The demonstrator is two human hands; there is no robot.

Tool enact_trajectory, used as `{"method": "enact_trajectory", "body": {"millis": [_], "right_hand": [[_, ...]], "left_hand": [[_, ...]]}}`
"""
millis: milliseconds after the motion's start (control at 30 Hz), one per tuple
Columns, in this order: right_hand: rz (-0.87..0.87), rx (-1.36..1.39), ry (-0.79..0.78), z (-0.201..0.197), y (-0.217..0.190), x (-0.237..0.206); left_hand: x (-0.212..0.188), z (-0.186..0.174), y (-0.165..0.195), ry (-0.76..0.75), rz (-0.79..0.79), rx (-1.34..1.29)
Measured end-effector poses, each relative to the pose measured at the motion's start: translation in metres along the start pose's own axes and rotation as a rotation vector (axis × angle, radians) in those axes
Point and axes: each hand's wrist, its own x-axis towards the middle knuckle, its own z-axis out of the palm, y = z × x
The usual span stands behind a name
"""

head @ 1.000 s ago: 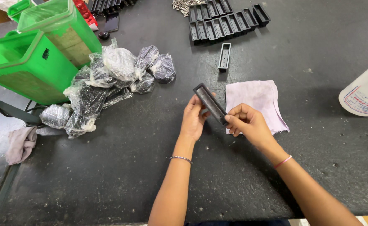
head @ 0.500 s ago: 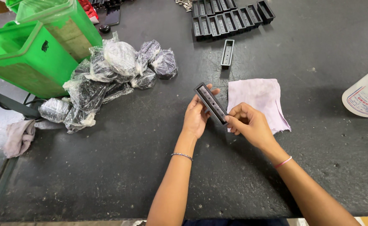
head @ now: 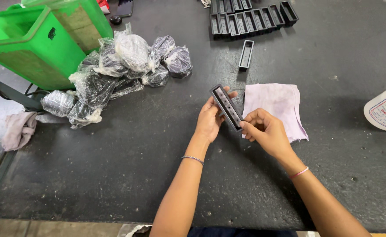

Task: The person unwraps a plastic bag containing two black rectangular parts, separates them, and wipes each with a cloth. They then rewrap the parts together in the same plastic bag and place the bundle on the table.

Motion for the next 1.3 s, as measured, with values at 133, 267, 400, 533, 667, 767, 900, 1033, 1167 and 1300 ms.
{"method": "enact_trajectory", "body": {"millis": [133,267,400,533,667,767,900,1033,1167,1300], "right_hand": [[0.001,0.036,-0.007,-0.002,0.008,0.004],[0.015,0.147,-0.016,-0.005,0.018,0.008],[0.032,0.210,0.011,-0.010,0.024,0.012],[0.063,0.207,0.031,-0.014,0.026,0.013],[0.114,0.268,0.023,-0.017,0.027,0.014],[0.158,0.332,-0.036,-0.020,0.025,0.015],[0.196,0.372,-0.109,-0.023,0.021,0.014],[0.228,0.370,-0.126,-0.023,0.019,0.014],[0.241,0.378,-0.131,-0.022,0.021,0.015],[0.248,0.393,-0.138,-0.022,0.023,0.015]], "left_hand": [[0.006,-0.008,-0.011,0.026,0.014,0.023],[0.008,-0.006,-0.018,0.031,0.038,0.107],[0.003,0.003,-0.018,0.007,0.055,0.209],[0.000,0.010,-0.014,-0.023,0.035,0.214],[-0.001,0.014,-0.014,-0.053,0.032,0.232],[-0.002,0.015,-0.014,-0.030,0.039,0.220],[-0.003,0.012,-0.011,0.005,0.027,0.220],[-0.001,0.009,-0.014,-0.004,0.009,0.189],[0.003,0.003,-0.021,-0.014,-0.013,0.138],[0.007,-0.002,-0.028,0.013,-0.061,0.115]]}}
